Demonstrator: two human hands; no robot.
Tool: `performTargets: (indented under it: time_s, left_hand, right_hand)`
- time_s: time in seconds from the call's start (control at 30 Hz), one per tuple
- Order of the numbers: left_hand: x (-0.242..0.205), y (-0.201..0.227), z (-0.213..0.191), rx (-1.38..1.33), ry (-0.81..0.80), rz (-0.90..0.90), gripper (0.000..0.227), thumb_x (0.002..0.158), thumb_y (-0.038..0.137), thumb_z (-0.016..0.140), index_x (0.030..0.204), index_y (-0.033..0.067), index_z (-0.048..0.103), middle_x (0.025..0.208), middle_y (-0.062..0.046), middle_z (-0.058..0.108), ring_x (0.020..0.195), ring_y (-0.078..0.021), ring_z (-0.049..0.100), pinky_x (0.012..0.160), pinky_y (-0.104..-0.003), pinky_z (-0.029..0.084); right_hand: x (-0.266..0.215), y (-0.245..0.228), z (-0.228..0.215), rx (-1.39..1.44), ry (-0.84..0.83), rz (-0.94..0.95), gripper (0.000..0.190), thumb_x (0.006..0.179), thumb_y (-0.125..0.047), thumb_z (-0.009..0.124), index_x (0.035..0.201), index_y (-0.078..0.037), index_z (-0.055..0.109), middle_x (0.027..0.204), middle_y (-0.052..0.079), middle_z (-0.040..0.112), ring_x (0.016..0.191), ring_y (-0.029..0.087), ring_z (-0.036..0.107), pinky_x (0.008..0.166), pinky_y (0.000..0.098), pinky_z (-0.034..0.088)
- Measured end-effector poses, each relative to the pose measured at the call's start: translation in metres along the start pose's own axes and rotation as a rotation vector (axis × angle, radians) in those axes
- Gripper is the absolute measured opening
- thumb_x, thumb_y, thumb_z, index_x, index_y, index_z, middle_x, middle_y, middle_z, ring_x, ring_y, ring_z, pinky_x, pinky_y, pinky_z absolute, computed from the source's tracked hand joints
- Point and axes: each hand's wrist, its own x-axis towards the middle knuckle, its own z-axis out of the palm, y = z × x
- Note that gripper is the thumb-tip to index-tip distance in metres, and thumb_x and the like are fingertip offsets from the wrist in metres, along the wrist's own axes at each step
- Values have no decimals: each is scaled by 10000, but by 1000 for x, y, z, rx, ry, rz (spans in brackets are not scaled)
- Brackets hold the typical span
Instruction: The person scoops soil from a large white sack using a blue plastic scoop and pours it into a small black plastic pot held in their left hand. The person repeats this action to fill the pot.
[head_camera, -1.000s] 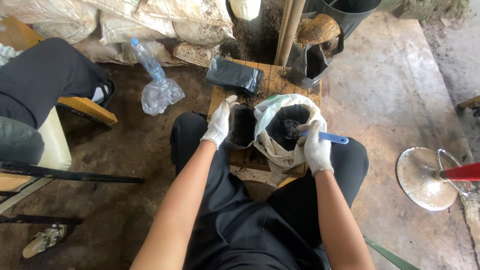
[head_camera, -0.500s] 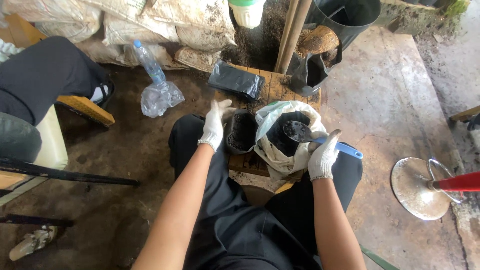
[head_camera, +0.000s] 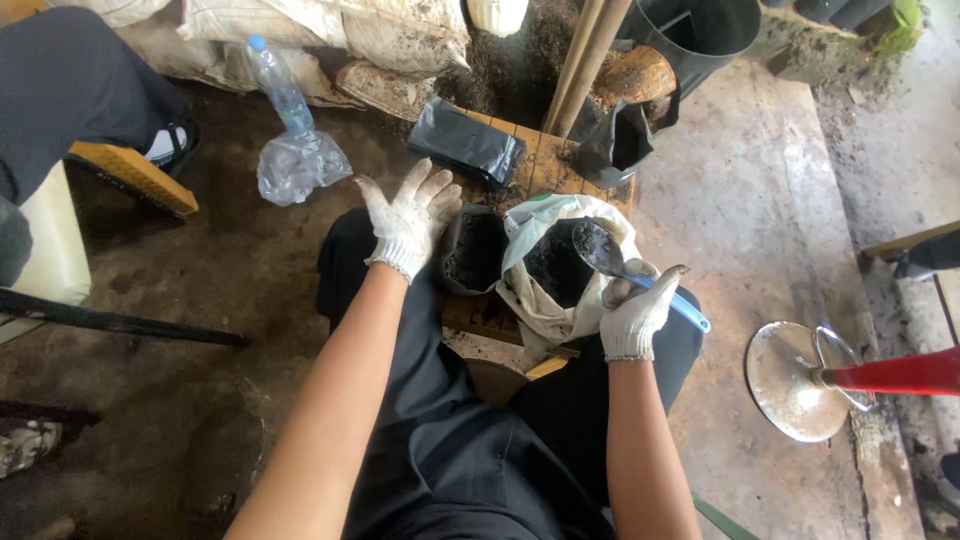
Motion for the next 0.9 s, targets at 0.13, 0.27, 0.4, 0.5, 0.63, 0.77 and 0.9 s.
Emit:
performTargets:
  time_s: [0.13, 0.27, 0.4, 0.5, 0.63, 0.77, 0.9]
  left_hand:
    - [11, -12, -15, 86, 41, 16, 1007, 795, 901, 298, 1297, 117, 682, 1205, -240, 718, 1063, -400, 729, 974, -512, 592]
    - [33, -26, -31, 189, 101, 22, 1009, 804, 909, 276, 1275, 121, 695, 1120, -226, 752, 993, -387, 760, 922, -473, 612]
    - [60, -34, -63, 168, 55, 2, 1012, 773, 930, 353, 1222, 101, 720, 1043, -230, 763, 912, -369, 779, 816, -447, 641]
    - [96, -51, -106, 222, 100, 15, 965, 841, 890, 311, 1177, 83, 719, 952, -228, 774, 814, -347, 785, 757, -414, 647]
    - [84, -49, -91, 266, 129, 5, 943, 835, 885, 340, 1164, 87, 720, 936, -215, 775, 797, -328, 784, 741, -383, 637]
    - [88, -52, -105, 252, 51, -51, 1001, 805, 907, 348, 1230, 79, 717, 1011, -267, 757, 864, -376, 783, 708, -382, 640]
    - [35, -35, -36, 549, 206, -9, 916, 925, 814, 140, 1222, 174, 724, 941, -114, 794, 802, -209, 773, 626, -196, 502]
  right_hand:
    - [-20, -9, 21, -35, -48, 68, 725, 1006, -685, 381, 752, -60, 646, 431, 59, 364, 333, 142, 412, 343, 214, 331]
    - [-38, 9, 53, -425, -81, 56, 601, 990, -663, 406, 744, -219, 728, 474, 24, 512, 431, 128, 556, 430, 226, 457]
    - [-80, 5, 82, -982, -682, -176, 363, 996, -436, 621, 814, -163, 776, 612, 41, 655, 682, 180, 719, 648, 293, 604]
    - [-79, -41, 100, -1330, -933, -748, 287, 1021, -214, 580, 1004, 22, 743, 831, 301, 720, 882, 463, 723, 794, 587, 579]
    - [-87, -103, 141, -1454, -875, -754, 263, 1015, -352, 545, 984, -147, 709, 931, 151, 760, 996, 385, 731, 919, 565, 564]
    - [-81, -116, 149, -1130, -1078, -640, 326, 1045, -268, 517, 772, -183, 673, 675, 64, 658, 742, 343, 700, 732, 427, 564]
    - [-93, -123, 148, -919, -1024, -750, 438, 1087, -221, 533, 661, -122, 557, 580, 99, 571, 557, 330, 561, 620, 341, 512]
